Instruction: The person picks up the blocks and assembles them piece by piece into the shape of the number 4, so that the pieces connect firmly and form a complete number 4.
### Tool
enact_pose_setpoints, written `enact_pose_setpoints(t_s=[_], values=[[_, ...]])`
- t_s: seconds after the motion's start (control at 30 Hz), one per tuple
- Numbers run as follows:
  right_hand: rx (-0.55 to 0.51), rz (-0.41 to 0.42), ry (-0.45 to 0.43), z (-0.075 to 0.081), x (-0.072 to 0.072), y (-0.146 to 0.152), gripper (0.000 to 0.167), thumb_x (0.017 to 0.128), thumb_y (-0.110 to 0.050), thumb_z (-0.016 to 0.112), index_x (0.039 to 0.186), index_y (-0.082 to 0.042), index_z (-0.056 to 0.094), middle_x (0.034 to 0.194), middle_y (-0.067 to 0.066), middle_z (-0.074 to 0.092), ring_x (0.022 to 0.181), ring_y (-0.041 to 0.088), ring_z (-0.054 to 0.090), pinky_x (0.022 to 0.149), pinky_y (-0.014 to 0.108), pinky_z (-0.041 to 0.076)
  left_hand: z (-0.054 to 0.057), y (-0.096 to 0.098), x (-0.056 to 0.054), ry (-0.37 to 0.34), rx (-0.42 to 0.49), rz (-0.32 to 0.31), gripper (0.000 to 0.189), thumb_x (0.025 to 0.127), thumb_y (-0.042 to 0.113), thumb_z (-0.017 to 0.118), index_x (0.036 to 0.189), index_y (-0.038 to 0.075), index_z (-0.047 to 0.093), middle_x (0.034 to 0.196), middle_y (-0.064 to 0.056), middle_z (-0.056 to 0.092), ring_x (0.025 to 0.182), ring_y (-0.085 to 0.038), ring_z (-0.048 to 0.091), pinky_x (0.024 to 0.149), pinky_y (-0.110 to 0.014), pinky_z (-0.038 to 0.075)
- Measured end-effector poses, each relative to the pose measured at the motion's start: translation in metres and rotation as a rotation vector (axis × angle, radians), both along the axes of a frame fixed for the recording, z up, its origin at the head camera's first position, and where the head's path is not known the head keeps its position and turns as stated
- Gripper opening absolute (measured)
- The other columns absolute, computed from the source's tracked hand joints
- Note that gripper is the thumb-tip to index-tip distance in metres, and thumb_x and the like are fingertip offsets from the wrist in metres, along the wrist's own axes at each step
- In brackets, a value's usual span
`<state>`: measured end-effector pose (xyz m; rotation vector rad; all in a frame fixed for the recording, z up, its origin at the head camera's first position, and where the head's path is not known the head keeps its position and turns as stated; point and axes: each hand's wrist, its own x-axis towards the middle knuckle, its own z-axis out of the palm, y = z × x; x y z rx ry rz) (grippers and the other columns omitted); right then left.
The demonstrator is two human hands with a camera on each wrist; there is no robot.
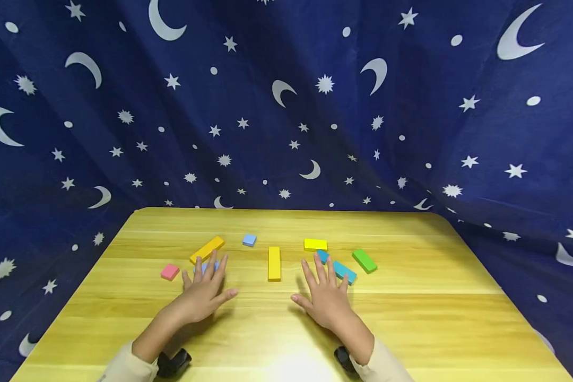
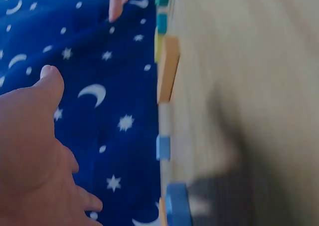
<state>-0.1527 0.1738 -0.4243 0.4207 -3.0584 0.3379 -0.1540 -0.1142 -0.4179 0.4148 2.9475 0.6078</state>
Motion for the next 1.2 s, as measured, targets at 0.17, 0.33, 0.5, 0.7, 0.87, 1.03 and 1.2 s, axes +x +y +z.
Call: enact_pose_setpoints(t_s=[0.17, 0.33, 0.5, 0.7, 0.87, 1.03, 1.2], values=[[-0.108, -0.059, -0.019, 0.006, -0.017, 0.021, 0.082, 0.086, -0.050, 0.053, 0.148, -0.014, 0.013, 0.152, 0.018, -0.001, 0.135, 0.049, 0.003, 0.091, 0.077, 0.009, 0.005, -0.022, -0.017, -0.036, 0.102, 0.022, 0.082, 0.092, 0.052, 0.040, 0.147, 0.017, -0.008, 0.151, -0.018, -0.013, 0.133, -0.051, -0.013, 0.094, -0.073, -0.007], [-0.153, -0.086, -0.046, 0.009, -0.030, 0.043, 0.087, 0.086, -0.050, 0.053, 0.148, -0.014, 0.004, 0.151, 0.022, -0.002, 0.132, 0.054, 0.006, 0.087, 0.079, 0.009, 0.000, -0.036, -0.030, 0.019, 0.140, 0.008, 0.088, 0.088, 0.054, 0.047, 0.148, 0.013, -0.004, 0.152, -0.019, -0.007, 0.134, -0.049, -0.010, 0.096, -0.072, -0.007], [-0.173, -0.078, -0.053, 0.009, -0.042, 0.055, 0.086, 0.087, -0.043, 0.057, 0.148, -0.012, 0.005, 0.148, 0.027, 0.006, 0.129, 0.055, 0.012, 0.087, 0.077, 0.014, -0.006, -0.043, -0.042, 0.113, 0.147, -0.033, 0.090, 0.083, 0.046, 0.061, 0.148, 0.012, 0.008, 0.149, -0.023, 0.015, 0.135, -0.048, 0.012, 0.103, -0.065, 0.008], [-0.168, -0.045, -0.053, 0.004, -0.051, 0.060, 0.082, 0.086, -0.035, 0.061, 0.147, -0.009, 0.013, 0.143, 0.033, 0.018, 0.124, 0.057, 0.024, 0.087, 0.071, 0.029, -0.014, -0.050, -0.048, 0.100, 0.097, -0.043, 0.084, 0.080, 0.039, 0.067, 0.146, 0.015, 0.021, 0.140, -0.019, 0.037, 0.126, -0.040, 0.038, 0.098, -0.055, 0.034], [-0.152, -0.029, -0.064, 0.000, -0.054, 0.062, 0.074, 0.085, -0.030, 0.062, 0.145, -0.011, 0.023, 0.138, 0.033, 0.029, 0.118, 0.056, 0.035, 0.082, 0.067, 0.036, -0.018, -0.052, -0.049, 0.121, 0.060, -0.023, 0.078, 0.079, 0.037, 0.069, 0.143, 0.013, 0.031, 0.133, -0.017, 0.047, 0.118, -0.037, 0.045, 0.094, -0.052, 0.038], [-0.107, -0.015, -0.076, -0.001, -0.057, 0.066, 0.063, 0.084, -0.021, 0.064, 0.140, -0.009, 0.037, 0.126, 0.031, 0.043, 0.103, 0.048, 0.050, 0.077, 0.058, 0.045, -0.022, -0.052, -0.050, 0.134, 0.002, -0.013, 0.073, 0.077, 0.035, 0.071, 0.138, 0.009, 0.040, 0.129, -0.016, 0.052, 0.113, -0.034, 0.047, 0.091, -0.047, 0.040], [-0.083, -0.003, -0.092, -0.002, -0.059, 0.069, 0.059, 0.082, -0.013, 0.067, 0.136, -0.006, 0.043, 0.112, 0.030, 0.052, 0.088, 0.037, 0.058, 0.069, 0.046, 0.049, -0.027, -0.049, -0.053, 0.142, -0.062, -0.020, 0.066, 0.077, 0.029, 0.071, 0.134, 0.006, 0.045, 0.123, -0.016, 0.056, 0.107, -0.033, 0.050, 0.092, -0.046, 0.040]])
